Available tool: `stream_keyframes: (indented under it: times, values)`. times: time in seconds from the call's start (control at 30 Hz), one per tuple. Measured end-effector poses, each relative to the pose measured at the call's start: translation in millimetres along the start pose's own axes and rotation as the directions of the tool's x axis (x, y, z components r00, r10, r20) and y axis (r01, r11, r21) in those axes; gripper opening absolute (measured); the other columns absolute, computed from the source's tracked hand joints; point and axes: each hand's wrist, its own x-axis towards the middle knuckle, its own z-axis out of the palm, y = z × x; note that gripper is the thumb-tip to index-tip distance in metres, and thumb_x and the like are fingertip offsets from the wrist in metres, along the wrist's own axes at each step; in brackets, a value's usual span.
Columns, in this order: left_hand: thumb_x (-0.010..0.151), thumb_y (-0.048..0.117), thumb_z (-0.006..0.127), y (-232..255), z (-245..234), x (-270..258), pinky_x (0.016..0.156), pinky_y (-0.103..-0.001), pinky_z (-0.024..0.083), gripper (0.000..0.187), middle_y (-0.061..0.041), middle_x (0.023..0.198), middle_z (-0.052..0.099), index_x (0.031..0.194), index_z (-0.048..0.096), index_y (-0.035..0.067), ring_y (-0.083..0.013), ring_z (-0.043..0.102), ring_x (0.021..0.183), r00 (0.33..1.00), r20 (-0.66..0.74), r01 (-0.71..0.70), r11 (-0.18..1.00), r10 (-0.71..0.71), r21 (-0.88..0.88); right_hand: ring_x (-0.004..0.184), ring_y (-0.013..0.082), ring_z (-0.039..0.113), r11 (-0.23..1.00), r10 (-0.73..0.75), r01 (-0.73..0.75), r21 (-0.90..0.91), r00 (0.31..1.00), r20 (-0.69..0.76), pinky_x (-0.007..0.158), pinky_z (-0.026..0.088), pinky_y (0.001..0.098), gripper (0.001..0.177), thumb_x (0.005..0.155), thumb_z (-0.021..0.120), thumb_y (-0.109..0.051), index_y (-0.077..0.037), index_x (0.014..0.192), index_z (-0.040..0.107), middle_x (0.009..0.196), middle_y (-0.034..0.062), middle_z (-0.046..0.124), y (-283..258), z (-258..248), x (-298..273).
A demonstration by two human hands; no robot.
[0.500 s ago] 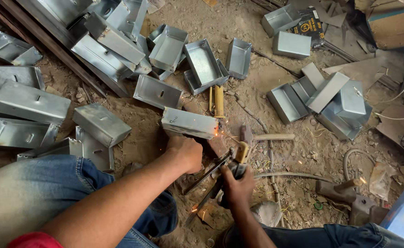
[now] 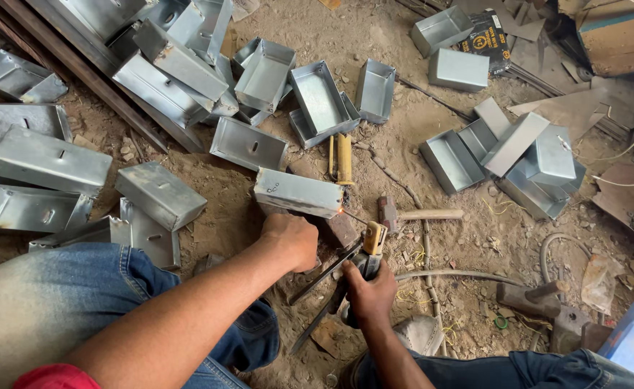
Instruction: The person is welding small metal boxes by hand, using a welding electrode holder to join the seams while an assistant holds the pieces in place on the ground.
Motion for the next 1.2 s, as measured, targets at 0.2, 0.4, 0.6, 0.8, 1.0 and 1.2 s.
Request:
stream_keyframes:
  times: [0.2, 0.4, 0.6, 0.8, 1.0, 1.2]
  values:
    - [0.089, 0.026, 0.066, -1.3, 2.9, 0.9, 0.083, -0.04, 0.058, 0.029, -0.013, 0.114, 0.076, 0.109, 0.078, 0.009, -0.0268, 0.074, 0.103, 0.999, -0.031, -0.006, 1.0, 0.006, -0.011, 0.049, 0.0159, 0.061, 0.999, 0.038, -0.038, -0.031, 0.999, -0.002, 0.045, 0.051, 0.032, 0.032, 0.075, 0.081, -0.023, 0.003, 0.086, 0.067, 0.066, 0.0106, 0.067, -13.7, -2.0, -5.6]
    - [0.087, 0.032, 0.068, -1.6, 8.8, 4.3, 0.084, -0.041, 0.057, 0.033, -0.014, 0.114, 0.076, 0.109, 0.078, 0.01, -0.0279, 0.073, 0.105, 0.999, -0.049, -0.018, 1.0, 0.017, -0.022, 0.046, 0.0148, 0.059, 1.0, 0.005, -0.005, 0.013, 1.0, 0.0, 0.042, 0.05, 0.0304, 0.034, 0.074, 0.082, -0.023, 0.004, 0.083, 0.065, 0.065, 0.0103, 0.067, -14.8, -0.2, -5.3]
    - [0.086, 0.038, 0.07, -1.9, 11.6, 6.0, 0.085, -0.043, 0.057, 0.037, -0.014, 0.115, 0.075, 0.109, 0.077, 0.01, -0.0289, 0.072, 0.106, 0.998, -0.062, -0.027, 0.999, 0.026, -0.02, 0.052, 0.0123, 0.064, 0.996, -0.036, 0.038, 0.086, 0.999, -0.031, 0.045, 0.059, 0.0308, 0.034, 0.075, 0.079, -0.026, -0.006, 0.092, 0.058, 0.07, 0.0033, 0.065, -1.1, -3.6, 0.0]
    - [0.087, 0.034, 0.07, -2.9, 11.6, 8.5, 0.084, -0.043, 0.058, 0.033, -0.014, 0.113, 0.076, 0.108, 0.078, 0.009, -0.029, 0.073, 0.104, 0.998, -0.047, -0.031, 0.999, 0.03, -0.023, 0.05, 0.0171, 0.063, 0.995, -0.027, 0.038, 0.092, 0.993, -0.112, 0.048, 0.055, 0.0322, 0.029, 0.079, 0.08, -0.024, -0.003, 0.086, 0.061, 0.067, 0.008, 0.066, 7.1, -10.1, 10.4]
    - [0.088, 0.035, 0.072, -9.9, 6.1, 7.7, 0.085, -0.043, 0.059, 0.032, -0.014, 0.112, 0.075, 0.106, 0.077, 0.009, -0.0293, 0.073, 0.103, 0.994, -0.106, -0.017, 0.998, 0.01, -0.06, 0.047, 0.0155, 0.06, 0.995, -0.042, 0.051, 0.084, 0.994, -0.104, 0.044, 0.05, 0.0324, 0.029, 0.08, 0.081, -0.024, -0.003, 0.085, 0.062, 0.065, 0.0073, 0.065, -4.1, -4.8, 6.9]
    - [0.091, 0.023, 0.072, -21.5, -5.1, 12.8, 0.087, -0.042, 0.058, 0.03, -0.013, 0.111, 0.076, 0.116, 0.072, 0.007, -0.0263, 0.074, 0.097, 0.95, -0.312, -0.039, 0.981, -0.022, -0.188, 0.044, 0.0155, 0.059, 0.994, -0.063, 0.071, 0.081, 0.993, -0.103, 0.042, 0.05, 0.0311, 0.027, 0.08, 0.081, -0.021, -0.002, 0.085, 0.062, 0.062, 0.0077, 0.064, -10.6, 0.7, 12.0]
